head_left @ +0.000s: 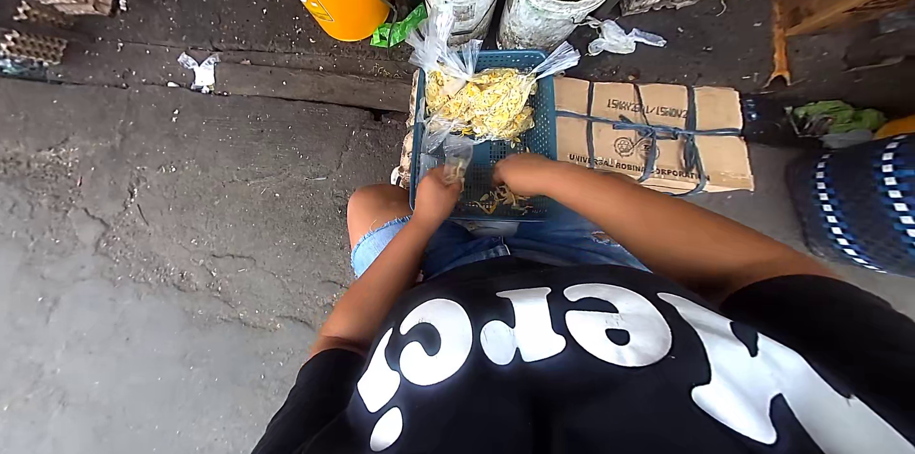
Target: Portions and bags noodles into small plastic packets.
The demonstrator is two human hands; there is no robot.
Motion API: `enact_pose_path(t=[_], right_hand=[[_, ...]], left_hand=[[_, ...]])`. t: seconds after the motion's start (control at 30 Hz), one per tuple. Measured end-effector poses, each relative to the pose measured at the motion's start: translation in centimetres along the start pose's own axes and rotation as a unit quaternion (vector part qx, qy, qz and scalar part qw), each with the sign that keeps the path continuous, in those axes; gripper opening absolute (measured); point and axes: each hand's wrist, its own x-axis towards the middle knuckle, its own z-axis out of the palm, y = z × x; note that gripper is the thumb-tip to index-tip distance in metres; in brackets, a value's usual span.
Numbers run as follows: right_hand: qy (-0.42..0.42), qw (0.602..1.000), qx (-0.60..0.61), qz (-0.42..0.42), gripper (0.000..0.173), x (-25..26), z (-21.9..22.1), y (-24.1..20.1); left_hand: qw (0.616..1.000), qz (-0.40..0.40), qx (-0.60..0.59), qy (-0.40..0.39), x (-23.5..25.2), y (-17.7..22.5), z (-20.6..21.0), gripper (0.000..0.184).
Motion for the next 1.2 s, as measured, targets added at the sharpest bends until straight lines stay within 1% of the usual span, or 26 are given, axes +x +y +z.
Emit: enact_pose_path(t=[0.03, 0.1, 0.13, 0.2, 0.23, 0.27, 0.33, 0.37, 0.4, 0.43, 0.47, 0.53, 0.6, 0.67, 0.73, 0.87, 0.93, 1.0, 1.07, 1.1, 1.13, 1.2], right_hand=[[0.042, 0.999, 0.003, -0.021, 0.028, 0.6, 0.5, 0.6], [0.105, 0.992, 0.031, -0.069, 0.033, 2.0, 2.3, 0.7], [0.1, 0.99, 0.042, -0.091, 0.04, 2.1, 3.0, 0.0], [-0.002, 0.993, 0.026, -0.119, 0.054, 1.5, 3.4, -1.1], [-0.051, 0.991, 0.017, -0.122, 0.056, 1.2, 3.3, -1.0], [-0.08, 0.99, 0.009, -0.115, 0.054, 0.8, 3.3, -0.5], [-0.12, 0.991, -0.031, -0.054, 0.039, -0.5, 2.7, 0.5], [-0.139, 0.989, -0.048, -0.016, 0.029, -1.4, 1.9, 0.7], [-0.16, 0.985, -0.056, 0.015, 0.025, -2.4, 0.5, 0.5], [-0.149, 0.987, -0.054, 0.029, 0.024, -2.9, -0.5, 0.6], [-0.109, 0.992, -0.047, 0.029, 0.026, -2.7, -0.9, 1.1], [-0.038, 0.998, -0.026, 0.037, 0.038, -1.5, -1.2, 1.8], [0.039, 0.997, 0.008, 0.07, 0.043, 0.5, 0.1, 2.3], [0.089, 0.988, 0.035, 0.124, 0.043, 1.7, 0.8, 1.9], [0.096, 0.981, 0.036, 0.166, 0.047, 2.0, 0.5, 1.1], [0.1, 0.975, 0.067, 0.186, 0.055, 2.4, 1.1, 0.7], [0.072, 0.972, 0.084, 0.207, 0.056, 2.1, 1.3, 0.3], [0.02, 0.977, 0.086, 0.193, 0.048, 1.0, 1.3, -0.6], [-0.055, 0.986, 0.065, 0.145, 0.03, -0.4, 0.8, -1.2], [-0.069, 0.987, 0.063, 0.132, 0.026, -0.9, 0.4, -1.2], [-0.056, 0.987, 0.063, 0.136, 0.026, -1.1, 0.0, -1.2], [0.024, 0.984, 0.037, 0.175, 0.028, -1.2, -0.9, -0.9]], left_hand=[[1.0, -0.006, -0.001, 0.006, 0.1, -0.1, 0.0, 0.031], [1.0, 0.011, -0.003, 0.012, 0.1, 0.2, 0.3, 0.031], [1.0, 0.026, -0.003, 0.009, -0.1, 0.4, 0.5, 0.031], [0.998, 0.058, -0.007, -0.001, -0.3, 0.5, 1.0, 0.029], [0.998, 0.068, -0.012, -0.012, -0.3, 0.3, 1.2, 0.029], [0.997, 0.073, -0.014, -0.027, -0.4, -0.3, 1.5, 0.03], [0.995, 0.078, 0.004, -0.054, -0.3, -1.4, 1.7, 0.032], [0.995, 0.082, 0.013, -0.059, -0.3, -1.6, 1.8, 0.032], [0.995, 0.082, 0.016, -0.06, -0.2, -1.6, 1.9, 0.031], [0.994, 0.082, 0.02, -0.063, 0.0, -1.5, 2.0, 0.031], [0.994, 0.086, 0.027, -0.066, 0.1, -1.3, 2.1, 0.031], [0.992, 0.094, 0.035, -0.074, 0.2, -1.0, 2.1, 0.03], [0.992, 0.098, 0.032, -0.072, 0.3, -1.4, 2.3, 0.031], [0.993, 0.097, 0.028, -0.063, 0.4, -1.6, 2.2, 0.03], [0.993, 0.103, 0.026, -0.06, 0.1, -1.7, 2.0, 0.028], [0.991, 0.118, 0.026, -0.051, -0.3, -1.7, 1.8, 0.027], [0.992, 0.117, 0.016, -0.044, -0.1, -1.6, 2.0, 0.028], [0.993, 0.111, 0.017, -0.044, 0.0, -1.6, 2.1, 0.028], [0.993, 0.108, 0.021, -0.048, 0.1, -1.5, 2.0, 0.029], [0.993, 0.107, 0.023, -0.05, 0.2, -1.5, 2.0, 0.029], [0.993, 0.109, 0.026, -0.048, 0.2, -1.6, 2.1, 0.028], [0.992, 0.115, 0.032, -0.044, 0.2, -1.7, 2.5, 0.027]])
